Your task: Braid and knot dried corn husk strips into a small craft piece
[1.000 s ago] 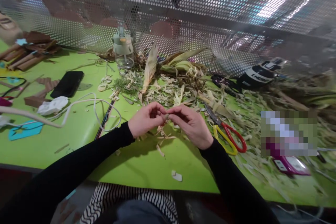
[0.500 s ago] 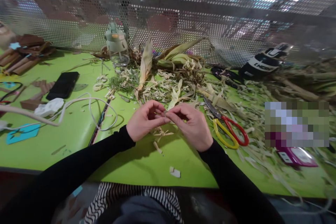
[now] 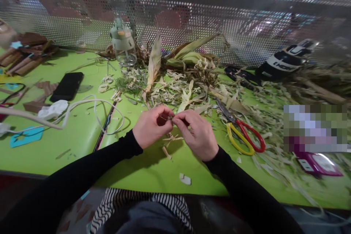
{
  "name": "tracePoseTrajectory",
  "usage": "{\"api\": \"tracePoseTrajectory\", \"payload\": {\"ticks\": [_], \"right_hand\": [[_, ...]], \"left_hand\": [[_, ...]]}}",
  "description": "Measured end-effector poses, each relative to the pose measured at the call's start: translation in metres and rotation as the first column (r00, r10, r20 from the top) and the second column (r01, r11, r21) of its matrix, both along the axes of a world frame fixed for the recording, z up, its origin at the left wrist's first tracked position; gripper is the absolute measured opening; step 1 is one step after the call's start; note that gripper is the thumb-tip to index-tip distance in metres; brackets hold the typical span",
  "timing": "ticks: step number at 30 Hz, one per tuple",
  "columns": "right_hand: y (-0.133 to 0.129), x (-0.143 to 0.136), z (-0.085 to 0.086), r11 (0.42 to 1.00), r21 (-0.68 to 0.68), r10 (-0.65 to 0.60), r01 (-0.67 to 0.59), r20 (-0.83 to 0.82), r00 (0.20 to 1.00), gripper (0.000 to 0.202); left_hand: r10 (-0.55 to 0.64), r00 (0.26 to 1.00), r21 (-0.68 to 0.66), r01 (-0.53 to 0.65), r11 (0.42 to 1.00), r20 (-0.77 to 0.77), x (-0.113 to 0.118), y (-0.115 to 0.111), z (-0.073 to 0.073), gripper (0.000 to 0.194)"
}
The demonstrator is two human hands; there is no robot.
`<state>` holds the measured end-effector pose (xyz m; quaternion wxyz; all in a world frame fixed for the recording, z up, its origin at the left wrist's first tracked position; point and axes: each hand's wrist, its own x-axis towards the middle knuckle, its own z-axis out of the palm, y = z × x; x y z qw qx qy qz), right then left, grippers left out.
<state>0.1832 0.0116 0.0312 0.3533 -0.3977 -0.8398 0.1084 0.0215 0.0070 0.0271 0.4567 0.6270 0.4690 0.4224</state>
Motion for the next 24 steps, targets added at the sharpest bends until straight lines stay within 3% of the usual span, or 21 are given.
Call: {"api": "tracePoseTrajectory", "payload": {"ticks": [5, 11, 16, 20, 22, 24], "right_hand": [[-0.002, -0.001, -0.002, 1.0, 0.026, -0.006, 0.005, 0.022, 1.0, 0.013], [-0.002, -0.004, -0.005, 0.999, 0.012, -0.039, 0.04, -0.078, 0.996, 0.011], [-0.001, -0.005, -0.005, 0.993, -0.106, -0.066, 0.052, -0.135, 0.989, 0.012], [0.001, -0.002, 0.0, 0.993, -0.097, 0.063, -0.066, -0.029, 0.998, 0.004], [0.002, -0.001, 0.001, 0.992, -0.095, 0.078, -0.079, -0.013, 0.997, 0.006], [0.001, 0.0, 0.002, 0.993, -0.113, 0.016, -0.022, -0.049, 0.999, 0.006]], "left_hand": [[0.029, 0.99, 0.058, -0.022, 0.998, -0.135, 0.001, 0.0, 0.002, 0.012], [0.03, 0.992, 0.092, -0.018, 0.996, -0.124, -0.002, 0.004, -0.001, 0.013], [-0.026, 0.958, 0.223, 0.092, 0.97, -0.284, -0.007, 0.004, -0.007, 0.022], [-0.08, 0.908, 0.218, 0.183, 0.959, -0.412, -0.008, 0.002, -0.008, 0.035], [-0.085, 0.902, 0.236, 0.2, 0.951, -0.423, -0.008, 0.001, -0.006, 0.033], [-0.06, 0.93, 0.255, 0.161, 0.953, -0.363, -0.008, 0.0, -0.002, 0.026]]}}
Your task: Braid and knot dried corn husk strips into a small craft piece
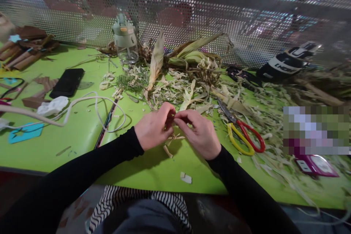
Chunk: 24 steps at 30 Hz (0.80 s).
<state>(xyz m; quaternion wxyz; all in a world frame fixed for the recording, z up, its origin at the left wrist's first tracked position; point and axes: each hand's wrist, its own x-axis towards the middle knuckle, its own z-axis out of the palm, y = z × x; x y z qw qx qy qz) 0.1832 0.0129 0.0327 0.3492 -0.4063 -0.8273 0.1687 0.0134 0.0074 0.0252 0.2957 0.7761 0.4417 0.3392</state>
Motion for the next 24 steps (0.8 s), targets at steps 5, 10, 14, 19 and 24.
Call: {"api": "tracePoseTrajectory", "payload": {"ticks": [5, 10, 14, 19, 24], "right_hand": [[-0.004, 0.0, 0.0, 0.997, -0.053, -0.07, 0.063, -0.137, 0.988, 0.01], [-0.008, 0.0, 0.002, 0.994, 0.054, -0.091, 0.098, -0.118, 0.989, 0.009], [-0.011, -0.001, 0.001, 0.986, 0.084, -0.128, 0.142, -0.146, 0.981, 0.005], [-0.01, 0.002, 0.004, 0.997, 0.049, -0.047, 0.058, -0.205, 0.978, 0.007], [-0.003, 0.011, 0.012, 0.991, 0.017, 0.132, -0.131, -0.144, 0.981, 0.008]], "left_hand": [[0.062, 0.956, -0.167, -0.014, 0.986, 0.287, 0.0, 0.0, 0.007, 0.011], [0.023, 0.941, -0.174, 0.038, 0.984, 0.337, -0.003, -0.001, 0.008, 0.013], [-0.014, 0.924, -0.133, 0.07, 0.989, 0.383, -0.002, -0.003, 0.007, 0.014], [0.035, 0.818, -0.315, 0.181, 0.932, 0.574, -0.001, -0.001, 0.01, 0.01], [0.171, 0.79, -0.633, 0.318, 0.706, 0.589, -0.007, 0.002, 0.019, 0.014]]}}
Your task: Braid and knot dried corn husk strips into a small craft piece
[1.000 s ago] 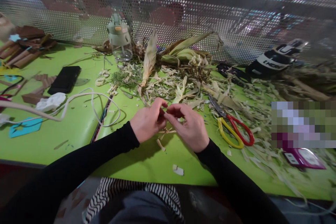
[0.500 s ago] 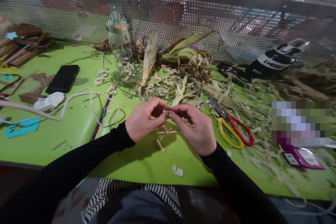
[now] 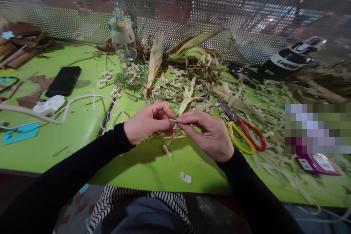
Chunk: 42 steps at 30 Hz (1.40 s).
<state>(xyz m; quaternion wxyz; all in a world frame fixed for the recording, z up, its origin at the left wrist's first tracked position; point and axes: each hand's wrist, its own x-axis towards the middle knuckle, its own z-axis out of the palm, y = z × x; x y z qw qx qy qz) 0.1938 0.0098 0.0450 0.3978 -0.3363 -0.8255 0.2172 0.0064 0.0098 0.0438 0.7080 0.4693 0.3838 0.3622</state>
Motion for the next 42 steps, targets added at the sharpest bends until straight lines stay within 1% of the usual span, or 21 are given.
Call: {"api": "tracePoseTrajectory", "payload": {"ticks": [2, 4, 7, 10, 14, 17, 20, 22, 24, 27, 29, 30, 32, 34, 35, 37, 39, 42], "right_hand": [[0.002, 0.002, 0.001, 0.999, 0.012, 0.05, -0.05, 0.03, 0.998, 0.009], [0.002, 0.003, 0.001, 0.996, 0.041, 0.073, -0.075, 0.052, 0.996, 0.012], [0.003, 0.004, -0.002, 0.993, 0.077, 0.085, -0.09, 0.069, 0.994, 0.014], [0.003, 0.003, -0.002, 0.995, 0.05, 0.079, -0.081, 0.054, 0.995, 0.011], [0.003, 0.001, -0.001, 0.996, -0.086, 0.031, -0.029, 0.023, 0.999, 0.003], [0.001, 0.0, -0.002, 0.988, -0.153, -0.022, 0.025, 0.025, 0.999, 0.003], [0.0, -0.002, -0.005, 0.991, -0.128, -0.038, 0.043, 0.039, 0.999, 0.004], [0.0, -0.003, -0.005, 0.997, -0.058, -0.04, 0.044, 0.069, 0.997, 0.005], [-0.001, -0.003, -0.004, 0.999, 0.025, -0.036, 0.034, 0.105, 0.994, 0.009], [-0.001, -0.003, -0.003, 0.992, 0.124, -0.008, -0.01, 0.147, 0.989, 0.013], [0.0, -0.003, -0.002, 0.989, 0.142, 0.01, -0.031, 0.143, 0.99, 0.013], [0.0, -0.003, -0.002, 0.991, 0.13, 0.012, -0.029, 0.126, 0.992, 0.011], [0.002, -0.002, -0.002, 0.997, 0.075, -0.001, -0.005, 0.078, 0.997, 0.006], [0.002, -0.003, -0.003, 1.0, 0.001, -0.025, 0.025, 0.042, 0.999, 0.003], [0.002, -0.003, -0.004, 0.999, -0.037, -0.038, 0.04, 0.033, 0.999, 0.004], [0.001, -0.004, -0.006, 0.992, -0.103, -0.072, 0.073, 0.012, 0.997, 0.006], [-0.001, -0.005, -0.007, 0.982, -0.168, -0.099, 0.092, -0.029, 0.995, 0.007], [-0.004, -0.007, -0.009, 0.964, -0.256, -0.1, 0.067, -0.12, 0.988, 0.01]], "left_hand": [[-0.026, 0.999, -0.115, 0.028, 0.993, 0.023, -0.003, 0.001, 0.003, 0.015], [-0.033, 0.999, -0.193, 0.04, 0.98, 0.039, -0.004, 0.001, 0.004, 0.014], [-0.018, 0.999, -0.226, 0.024, 0.974, 0.027, -0.003, 0.001, 0.005, 0.01], [0.019, 1.0, -0.169, -0.019, 0.985, 0.0, -0.001, 0.0, 0.003, 0.011], [0.077, 0.995, -0.028, -0.079, 0.996, -0.063, 0.0, -0.002, 0.001, 0.013], [0.077, 0.99, 0.096, -0.065, 0.993, -0.12, 0.001, -0.005, 0.001, 0.012], [0.074, 0.983, 0.175, -0.044, 0.984, -0.17, 0.0, -0.006, 0.001, 0.011], [0.069, 0.979, 0.174, -0.036, 0.984, -0.19, -0.001, -0.004, 0.001, 0.014], [0.044, 0.983, 0.128, -0.021, 0.991, -0.177, -0.002, -0.001, 0.0, 0.014], [0.006, 0.997, 0.017, -0.004, 1.0, -0.083, -0.003, 0.003, -0.001, 0.014], [0.008, 0.999, -0.019, -0.008, 1.0, -0.04, -0.003, 0.004, -0.001, 0.019], [0.019, 0.999, -0.004, -0.019, 1.0, -0.04, -0.002, 0.004, -0.002, 0.02], [0.064, 0.995, 0.099, -0.056, 0.993, -0.073, 0.0, 0.001, -0.002, 0.022], [0.13, 0.983, 0.277, -0.09, 0.957, -0.129, 0.001, -0.002, -0.002, 0.023], [0.169, 0.972, 0.374, -0.098, 0.922, -0.161, 0.002, -0.004, -0.003, 0.023], [0.246, 0.942, 0.545, -0.085, 0.834, -0.229, 0.003, -0.008, -0.004, 0.023], [0.312, 0.903, 0.67, -0.037, 0.742, -0.296, 0.004, -0.011, -0.006, 0.021], [0.38, 0.858, 0.781, 0.038, 0.624, -0.346, 0.005, -0.014, -0.008, 0.019]]}}
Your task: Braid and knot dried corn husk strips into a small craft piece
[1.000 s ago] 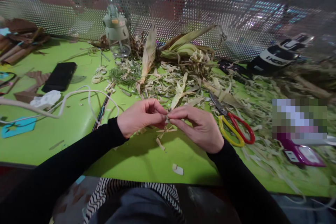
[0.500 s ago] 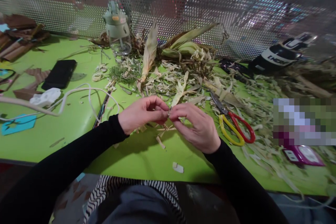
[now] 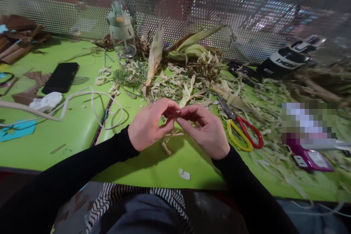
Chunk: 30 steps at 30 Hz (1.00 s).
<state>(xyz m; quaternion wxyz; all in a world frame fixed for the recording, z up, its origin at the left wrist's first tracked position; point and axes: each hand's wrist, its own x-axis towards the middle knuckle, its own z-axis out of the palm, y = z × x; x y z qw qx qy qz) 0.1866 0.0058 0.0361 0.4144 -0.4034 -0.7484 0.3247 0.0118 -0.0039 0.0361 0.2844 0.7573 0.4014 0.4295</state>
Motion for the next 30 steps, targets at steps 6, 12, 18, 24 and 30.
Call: {"api": "tracePoseTrajectory", "payload": {"ticks": [6, 12, 18, 24, 30], "right_hand": [[0.001, 0.005, 0.009, 0.999, -0.019, -0.031, 0.031, -0.041, 0.999, 0.007], [0.014, 0.016, 0.01, 0.993, -0.11, -0.063, 0.048, -0.132, 0.989, 0.012], [0.023, 0.016, -0.001, 0.987, -0.159, -0.042, 0.01, -0.198, 0.979, 0.014], [0.022, 0.015, -0.003, 0.987, -0.163, -0.046, 0.01, -0.217, 0.975, 0.013], [0.016, 0.017, -0.005, 0.988, -0.156, -0.04, -0.018, -0.361, 0.932, 0.012]], "left_hand": [[-0.082, 0.997, 0.021, 0.083, 0.996, -0.013, -0.008, 0.009, 0.003, 0.019], [-0.318, 0.75, -0.024, 0.374, 0.927, -0.58, -0.01, 0.021, -0.014, 0.041], [-0.327, 0.639, -0.074, 0.389, 0.918, -0.696, 0.0, 0.016, -0.023, 0.044], [-0.267, 0.663, -0.042, 0.334, 0.942, -0.699, 0.001, 0.012, -0.024, 0.04], [-0.115, 0.846, 0.152, 0.224, 0.963, -0.521, -0.003, 0.021, -0.015, 0.025]]}}
